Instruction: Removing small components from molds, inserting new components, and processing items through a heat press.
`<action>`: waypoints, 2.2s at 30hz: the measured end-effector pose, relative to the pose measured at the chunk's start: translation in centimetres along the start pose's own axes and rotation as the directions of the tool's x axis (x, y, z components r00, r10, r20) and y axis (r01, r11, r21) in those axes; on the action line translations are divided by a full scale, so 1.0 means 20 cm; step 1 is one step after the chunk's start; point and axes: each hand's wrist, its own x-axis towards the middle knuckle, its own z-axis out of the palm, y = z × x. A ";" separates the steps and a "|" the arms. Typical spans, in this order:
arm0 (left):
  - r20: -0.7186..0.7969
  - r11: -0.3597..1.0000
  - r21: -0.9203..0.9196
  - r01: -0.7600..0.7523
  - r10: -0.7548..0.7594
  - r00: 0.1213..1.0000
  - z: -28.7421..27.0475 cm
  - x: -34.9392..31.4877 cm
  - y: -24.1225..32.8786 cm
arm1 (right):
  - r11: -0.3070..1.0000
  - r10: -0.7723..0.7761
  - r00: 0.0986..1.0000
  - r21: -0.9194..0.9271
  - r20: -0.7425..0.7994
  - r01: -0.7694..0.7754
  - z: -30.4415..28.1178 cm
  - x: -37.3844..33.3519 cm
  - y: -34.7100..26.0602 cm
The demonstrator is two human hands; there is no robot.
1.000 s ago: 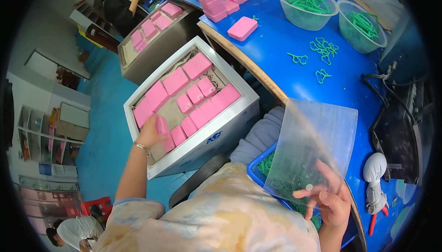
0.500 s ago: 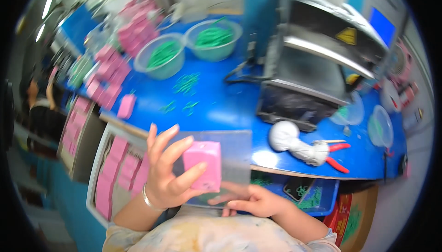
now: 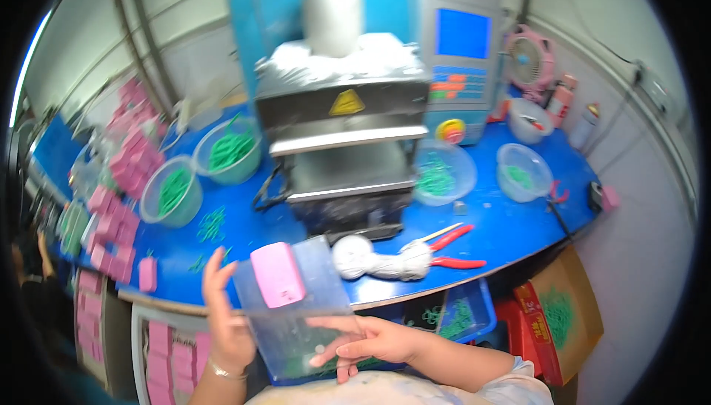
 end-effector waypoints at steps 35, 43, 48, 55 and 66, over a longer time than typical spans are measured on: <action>0.179 0.728 0.673 -0.128 0.008 0.984 0.14 -0.28 -0.23 | 0.806 -0.540 0.681 -0.070 -0.495 0.588 0.15 -0.12 -0.49; 0.185 0.737 0.664 -0.128 0.005 0.983 0.16 -0.26 -0.23 | 0.765 -0.620 0.603 -0.559 -0.502 0.321 0.05 -0.16 -0.46; 0.186 0.726 0.674 -0.137 0.013 0.983 0.14 -0.29 -0.23 | 0.081 -0.982 0.151 -0.974 -0.114 -0.213 -0.09 -0.29 -0.66; 0.189 0.689 0.712 -0.135 -0.002 0.982 0.15 -0.29 -0.22 | -0.170 -0.969 0.238 -0.506 -0.072 -0.846 -0.60 -0.34 -1.06; 0.181 0.661 0.732 -0.167 0.048 0.982 0.19 -0.26 -0.23 | -0.246 -0.964 0.264 -0.469 0.028 -0.849 -0.77 -0.36 -1.26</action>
